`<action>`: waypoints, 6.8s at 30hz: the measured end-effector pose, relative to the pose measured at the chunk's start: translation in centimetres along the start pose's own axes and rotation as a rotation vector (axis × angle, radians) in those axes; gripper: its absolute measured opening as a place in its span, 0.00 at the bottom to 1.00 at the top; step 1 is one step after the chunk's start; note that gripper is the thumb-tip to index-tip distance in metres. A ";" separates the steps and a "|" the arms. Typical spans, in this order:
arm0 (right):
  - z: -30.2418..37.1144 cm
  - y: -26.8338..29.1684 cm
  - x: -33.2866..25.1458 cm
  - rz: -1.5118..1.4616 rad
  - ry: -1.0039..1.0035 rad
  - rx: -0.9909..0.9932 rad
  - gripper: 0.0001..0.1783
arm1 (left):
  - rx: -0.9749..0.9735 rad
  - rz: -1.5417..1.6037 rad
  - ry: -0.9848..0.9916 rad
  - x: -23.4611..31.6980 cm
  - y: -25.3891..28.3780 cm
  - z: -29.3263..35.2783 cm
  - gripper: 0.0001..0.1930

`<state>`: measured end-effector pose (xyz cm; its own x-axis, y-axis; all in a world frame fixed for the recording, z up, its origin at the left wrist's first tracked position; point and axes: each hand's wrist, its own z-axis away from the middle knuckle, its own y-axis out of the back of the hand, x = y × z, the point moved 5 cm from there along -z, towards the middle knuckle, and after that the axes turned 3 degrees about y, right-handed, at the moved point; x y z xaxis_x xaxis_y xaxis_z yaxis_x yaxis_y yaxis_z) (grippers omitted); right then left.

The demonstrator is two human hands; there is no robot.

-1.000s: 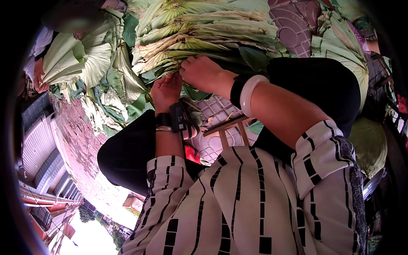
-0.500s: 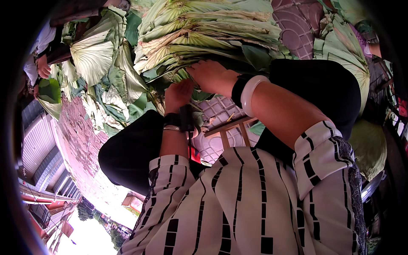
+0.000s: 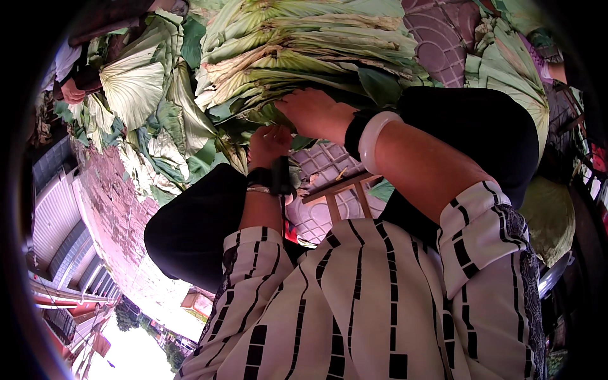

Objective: The person picks up large green lotus leaves from a pile on the ground and stacks them neatly on their lap, aligning the stems.

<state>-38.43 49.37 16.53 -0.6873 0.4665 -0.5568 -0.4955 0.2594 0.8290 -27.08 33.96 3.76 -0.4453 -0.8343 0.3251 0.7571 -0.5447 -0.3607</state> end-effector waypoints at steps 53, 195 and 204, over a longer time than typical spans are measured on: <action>0.3 -3.5 1.1 -0.084 -0.119 -0.323 0.18 | -0.061 0.378 0.055 1.7 -3.4 1.2 0.18; -0.5 -0.8 1.5 -0.050 -0.121 -0.330 0.32 | -0.132 -1.401 -0.292 -0.5 -5.0 1.7 0.20; -0.1 -0.6 1.7 -0.076 -0.129 -0.343 0.31 | 0.138 0.328 0.172 -4.5 -1.6 -4.3 0.22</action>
<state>-39.40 49.95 15.07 -0.5803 0.5650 -0.5865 -0.7063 0.0092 0.7078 -28.33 38.28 -0.84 -0.2333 -0.9708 0.0566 0.9246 -0.2395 -0.2963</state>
